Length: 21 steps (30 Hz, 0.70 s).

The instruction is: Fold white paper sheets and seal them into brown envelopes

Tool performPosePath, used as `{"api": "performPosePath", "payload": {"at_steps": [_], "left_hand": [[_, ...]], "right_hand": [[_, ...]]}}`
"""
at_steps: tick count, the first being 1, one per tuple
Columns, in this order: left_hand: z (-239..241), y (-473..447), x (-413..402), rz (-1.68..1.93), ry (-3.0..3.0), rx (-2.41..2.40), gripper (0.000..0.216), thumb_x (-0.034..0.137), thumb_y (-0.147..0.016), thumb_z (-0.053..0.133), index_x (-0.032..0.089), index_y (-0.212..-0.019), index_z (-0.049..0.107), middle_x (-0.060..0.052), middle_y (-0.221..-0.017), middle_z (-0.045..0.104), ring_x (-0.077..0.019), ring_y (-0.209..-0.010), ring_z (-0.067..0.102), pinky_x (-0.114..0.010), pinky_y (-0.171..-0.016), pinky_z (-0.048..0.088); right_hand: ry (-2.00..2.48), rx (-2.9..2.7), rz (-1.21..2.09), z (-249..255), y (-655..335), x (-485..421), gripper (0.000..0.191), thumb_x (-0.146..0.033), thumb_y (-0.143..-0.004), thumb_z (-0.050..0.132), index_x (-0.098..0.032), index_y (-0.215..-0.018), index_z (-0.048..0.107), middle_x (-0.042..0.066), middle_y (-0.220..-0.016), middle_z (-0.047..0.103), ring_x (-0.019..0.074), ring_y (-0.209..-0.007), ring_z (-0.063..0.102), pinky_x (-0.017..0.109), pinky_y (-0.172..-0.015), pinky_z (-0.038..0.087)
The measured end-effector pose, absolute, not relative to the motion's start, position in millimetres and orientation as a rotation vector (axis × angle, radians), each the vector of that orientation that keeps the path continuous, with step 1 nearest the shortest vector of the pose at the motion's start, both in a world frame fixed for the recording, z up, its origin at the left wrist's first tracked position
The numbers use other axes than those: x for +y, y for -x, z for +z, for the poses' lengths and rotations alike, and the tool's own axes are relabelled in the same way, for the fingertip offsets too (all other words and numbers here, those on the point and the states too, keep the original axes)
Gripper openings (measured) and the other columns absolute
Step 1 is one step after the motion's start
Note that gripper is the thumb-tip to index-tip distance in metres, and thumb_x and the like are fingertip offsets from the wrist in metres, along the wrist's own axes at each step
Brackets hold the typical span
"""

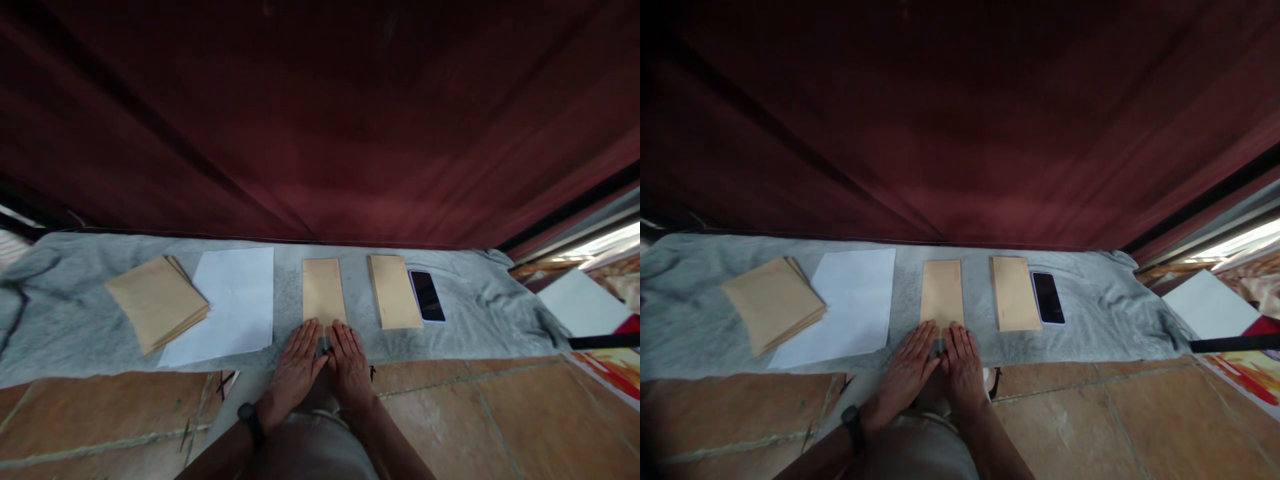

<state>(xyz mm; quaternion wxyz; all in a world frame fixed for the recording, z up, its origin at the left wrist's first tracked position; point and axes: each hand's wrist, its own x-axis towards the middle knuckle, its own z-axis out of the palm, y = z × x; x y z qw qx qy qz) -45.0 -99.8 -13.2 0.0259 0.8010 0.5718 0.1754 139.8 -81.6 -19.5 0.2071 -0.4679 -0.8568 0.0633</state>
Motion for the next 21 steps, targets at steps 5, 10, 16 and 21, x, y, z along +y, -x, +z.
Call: {"api": "performPosePath", "payload": {"at_steps": [5,10,16,21], "left_hand": [[-7.4,38.6,-43.1,0.545,-2.400,1.790,0.063,0.041,-0.105,0.037,0.010,-0.159,0.030,-0.018,-0.163,0.035,-0.0274,-0.154,0.029,-0.048,-0.125,0.028],[-7.1,37.2,15.2,0.540,-2.348,1.819,0.062,0.040,-0.103,0.038,0.007,-0.156,0.034,-0.019,-0.163,0.035,-0.0285,-0.155,0.025,-0.050,-0.126,0.022],[-5.2,55.2,39.8,0.460,-2.234,2.042,0.069,0.043,-0.101,0.039,0.000,-0.154,0.035,-0.025,-0.162,0.033,-0.0341,-0.155,0.024,-0.054,-0.126,0.017],[-6.5,37.6,34.8,0.405,-2.434,1.914,0.062,0.041,-0.104,0.035,0.006,-0.155,0.037,-0.017,-0.163,0.036,-0.0282,-0.155,0.025,-0.049,-0.127,0.019]], "right_hand": [[1.283,-2.356,0.144,-23.4,-137.5,-82.7,0.059,-0.023,-0.104,0.041,-0.016,-0.161,0.029,0.013,-0.163,0.037,0.0263,-0.152,0.033,0.052,-0.120,0.036],[1.344,-2.323,0.111,-20.0,-134.5,-83.8,0.056,-0.026,-0.104,0.044,-0.020,-0.158,0.035,0.013,-0.164,0.036,0.0283,-0.151,0.034,0.053,-0.119,0.037],[1.342,-2.343,0.091,-17.7,-134.1,-83.7,0.054,-0.023,-0.104,0.044,-0.018,-0.158,0.036,0.014,-0.165,0.033,0.0287,-0.152,0.032,0.053,-0.119,0.036],[1.364,-2.297,0.106,-16.0,-131.2,-84.0,0.053,-0.028,-0.105,0.045,-0.019,-0.157,0.039,0.014,-0.161,0.040,0.0279,-0.150,0.036,0.052,-0.120,0.036]]}}
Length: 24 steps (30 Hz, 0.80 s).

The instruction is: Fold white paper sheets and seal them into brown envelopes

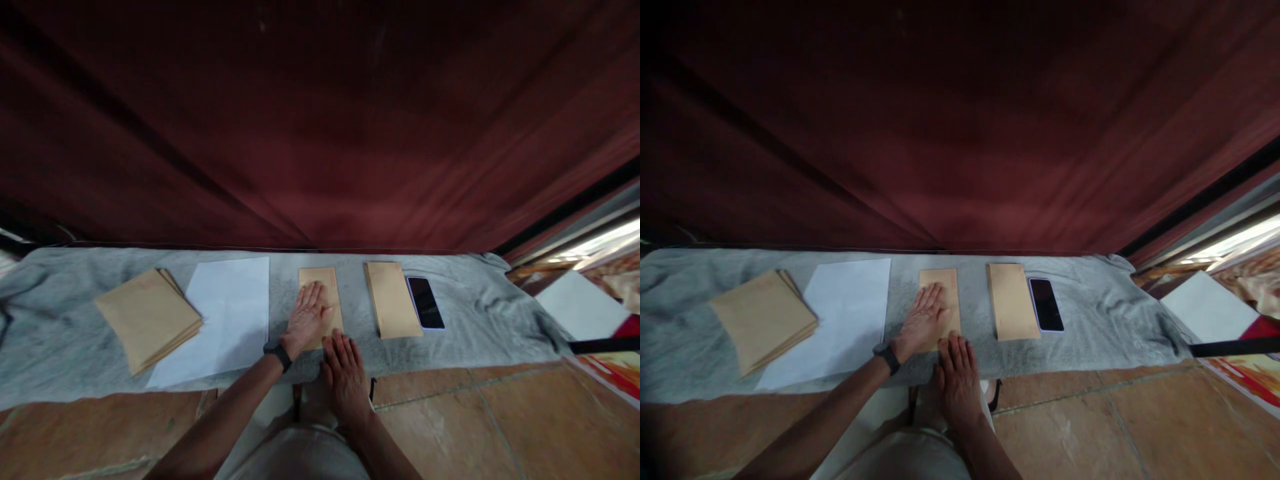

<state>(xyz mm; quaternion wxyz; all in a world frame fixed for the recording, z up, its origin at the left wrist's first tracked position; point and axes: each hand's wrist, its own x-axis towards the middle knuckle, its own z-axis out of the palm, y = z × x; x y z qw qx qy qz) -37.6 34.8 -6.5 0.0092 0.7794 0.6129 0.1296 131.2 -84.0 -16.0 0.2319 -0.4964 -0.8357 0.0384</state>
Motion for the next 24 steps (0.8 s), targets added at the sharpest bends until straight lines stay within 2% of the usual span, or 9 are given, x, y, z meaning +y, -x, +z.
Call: {"api": "performPosePath", "payload": {"at_steps": [3,11,18,24], "left_hand": [[-12.6,14.9,37.7,0.407,-2.560,1.714,0.058,0.041,-0.105,0.035,0.012,-0.155,0.040,-0.012,-0.163,0.038,-0.0243,-0.155,0.027,-0.045,-0.128,0.021],[-15.4,7.8,67.0,0.432,-2.545,1.704,0.063,0.046,-0.104,0.037,0.006,-0.152,0.041,-0.019,-0.162,0.037,-0.0263,-0.154,0.028,-0.046,-0.127,0.023],[-12.2,13.2,14.5,0.411,-2.612,1.599,0.068,0.051,-0.104,0.036,0.005,-0.154,0.038,-0.020,-0.162,0.036,-0.0282,-0.154,0.029,-0.047,-0.125,0.026],[-10.3,17.8,0.2,0.417,-2.628,1.545,0.067,0.051,-0.105,0.035,0.008,-0.155,0.036,-0.018,-0.162,0.038,-0.0263,-0.154,0.029,-0.047,-0.126,0.026]], "right_hand": [[1.379,-2.263,0.107,-15.1,-129.2,-84.7,0.052,-0.030,-0.105,0.046,-0.021,-0.156,0.041,0.012,-0.160,0.043,0.0271,-0.149,0.039,0.051,-0.120,0.035],[1.410,-2.290,0.121,-14.1,-129.0,-83.7,0.054,-0.030,-0.104,0.047,-0.021,-0.157,0.040,0.012,-0.160,0.043,0.0272,-0.148,0.040,0.050,-0.119,0.037],[1.399,-2.263,0.133,-16.5,-128.2,-83.5,0.046,-0.028,-0.103,0.049,-0.021,-0.148,0.053,0.011,-0.152,0.053,0.0264,-0.146,0.042,0.050,-0.122,0.033],[1.384,-2.274,0.161,-11.0,-129.0,-84.6,0.043,-0.025,-0.101,0.050,-0.020,-0.144,0.057,0.011,-0.153,0.052,0.0262,-0.147,0.041,0.051,-0.122,0.033]]}}
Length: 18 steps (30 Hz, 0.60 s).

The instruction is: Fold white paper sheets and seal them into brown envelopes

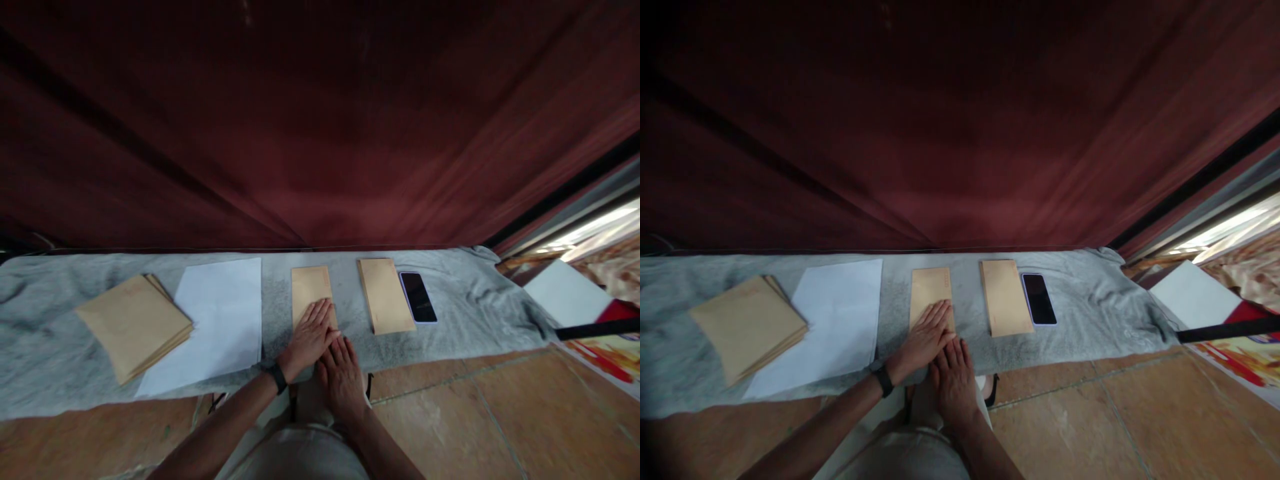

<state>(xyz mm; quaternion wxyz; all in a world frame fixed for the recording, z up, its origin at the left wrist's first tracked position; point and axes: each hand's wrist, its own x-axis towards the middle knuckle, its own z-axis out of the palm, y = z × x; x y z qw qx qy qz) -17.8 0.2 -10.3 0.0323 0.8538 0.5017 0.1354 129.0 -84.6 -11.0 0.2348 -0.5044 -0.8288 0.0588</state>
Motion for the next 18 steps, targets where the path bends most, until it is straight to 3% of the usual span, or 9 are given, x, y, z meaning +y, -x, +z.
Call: {"api": "performPosePath", "payload": {"at_steps": [8,12,18], "left_hand": [[-3.7,11.6,38.9,0.354,-2.537,1.612,0.064,0.047,-0.104,0.038,0.005,-0.151,0.042,-0.021,-0.160,0.039,-0.0276,-0.152,0.033,-0.046,-0.126,0.027],[-7.6,17.3,2.6,0.428,-2.558,1.549,0.067,0.051,-0.104,0.036,0.007,-0.155,0.037,-0.020,-0.162,0.038,-0.0266,-0.153,0.032,-0.047,-0.125,0.029],[-10.1,42.7,-75.4,0.426,-2.577,1.630,0.073,0.055,-0.103,0.038,0.013,-0.161,0.026,-0.015,-0.165,0.034,-0.0256,-0.154,0.029,-0.046,-0.124,0.029]], "right_hand": [[1.418,-2.294,0.140,-6.4,-129.0,-82.6,0.051,-0.026,-0.102,0.048,-0.019,-0.153,0.046,0.012,-0.155,0.049,0.0266,-0.147,0.041,0.050,-0.121,0.036],[1.395,-2.291,0.123,-13.6,-129.8,-83.1,0.047,-0.024,-0.101,0.050,-0.020,-0.148,0.053,0.011,-0.152,0.053,0.0264,-0.147,0.040,0.051,-0.121,0.035],[1.376,-2.350,0.099,-16.4,-135.4,-84.4,0.058,-0.026,-0.103,0.045,-0.017,-0.160,0.032,0.012,-0.164,0.036,0.0254,-0.153,0.031,0.049,-0.123,0.031]]}}
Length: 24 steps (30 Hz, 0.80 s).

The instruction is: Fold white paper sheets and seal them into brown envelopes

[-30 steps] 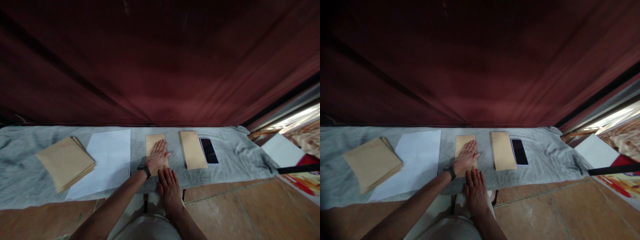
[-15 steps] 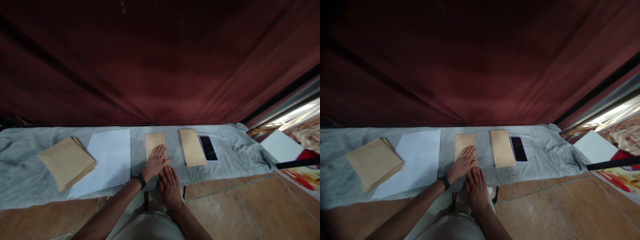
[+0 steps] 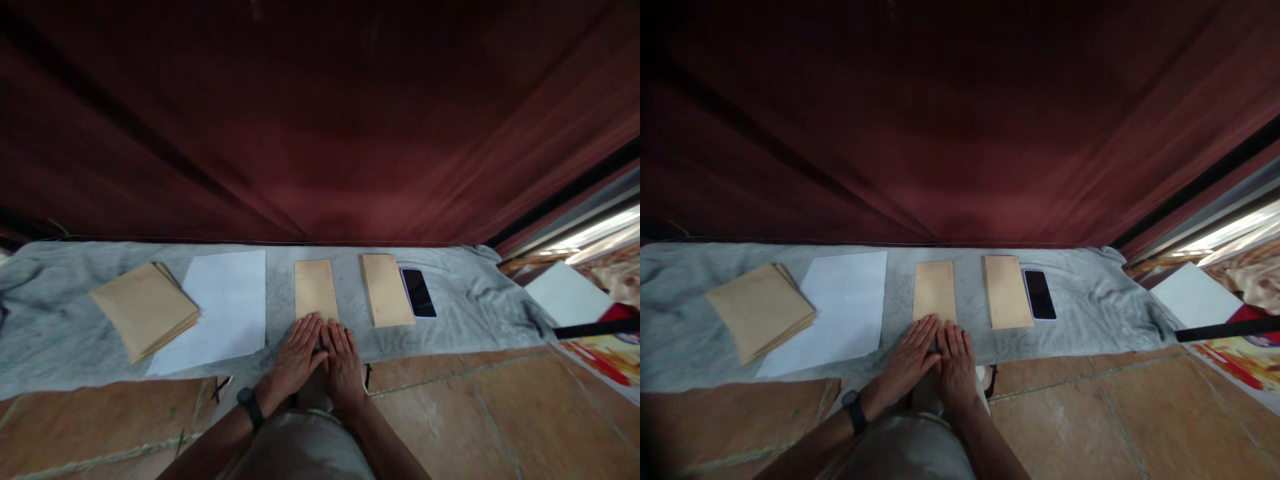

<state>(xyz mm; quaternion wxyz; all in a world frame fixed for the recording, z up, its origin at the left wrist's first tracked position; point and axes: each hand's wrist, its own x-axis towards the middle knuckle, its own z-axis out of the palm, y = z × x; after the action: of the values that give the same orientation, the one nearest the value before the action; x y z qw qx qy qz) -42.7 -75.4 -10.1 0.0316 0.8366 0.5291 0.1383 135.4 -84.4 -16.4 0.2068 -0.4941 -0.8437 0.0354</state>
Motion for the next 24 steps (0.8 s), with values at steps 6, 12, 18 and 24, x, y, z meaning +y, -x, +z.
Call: {"api": "performPosePath", "payload": {"at_steps": [6,12,18,24], "left_hand": [[-7.4,54.0,-113.4,0.379,-2.598,1.698,0.071,0.053,-0.102,0.042,0.013,-0.159,0.030,-0.015,-0.163,0.038,-0.0267,-0.152,0.033,-0.048,-0.125,0.028],[-1.2,54.5,-116.5,0.363,-2.576,1.721,0.070,0.053,-0.101,0.041,0.011,-0.157,0.035,-0.016,-0.161,0.040,-0.0276,-0.151,0.035,-0.047,-0.124,0.031],[-2.1,64.3,-121.4,0.369,-2.566,1.777,0.069,0.055,-0.101,0.042,0.010,-0.154,0.040,-0.017,-0.159,0.043,-0.0293,-0.149,0.039,-0.046,-0.121,0.035],[-4.9,52.1,-114.2,0.389,-2.514,1.895,0.055,0.043,-0.104,0.040,0.009,-0.146,0.051,-0.018,-0.150,0.054,-0.0311,-0.143,0.047,-0.047,-0.115,0.042]], "right_hand": [[1.363,-2.371,0.183,-8.6,-131.2,-85.1,0.052,-0.028,-0.105,0.044,-0.020,-0.156,0.040,0.010,-0.161,0.041,0.0245,-0.151,0.034,0.050,-0.124,0.028],[1.347,-2.368,0.194,-10.4,-131.6,-82.9,0.053,-0.024,-0.104,0.044,-0.021,-0.157,0.037,0.010,-0.157,0.047,0.0222,-0.148,0.039,0.048,-0.122,0.031],[1.414,-2.344,0.173,-10.2,-154.7,-80.2,0.052,-0.024,-0.106,0.036,-0.015,-0.157,0.037,0.013,-0.159,0.044,0.0252,-0.147,0.040,0.047,-0.121,0.031],[1.589,-2.092,0.246,-9.5,-144.4,-63.4,0.041,-0.026,-0.103,0.040,-0.014,-0.140,0.057,0.016,-0.127,0.066,0.0289,-0.114,0.061,0.045,-0.098,0.048]]}}
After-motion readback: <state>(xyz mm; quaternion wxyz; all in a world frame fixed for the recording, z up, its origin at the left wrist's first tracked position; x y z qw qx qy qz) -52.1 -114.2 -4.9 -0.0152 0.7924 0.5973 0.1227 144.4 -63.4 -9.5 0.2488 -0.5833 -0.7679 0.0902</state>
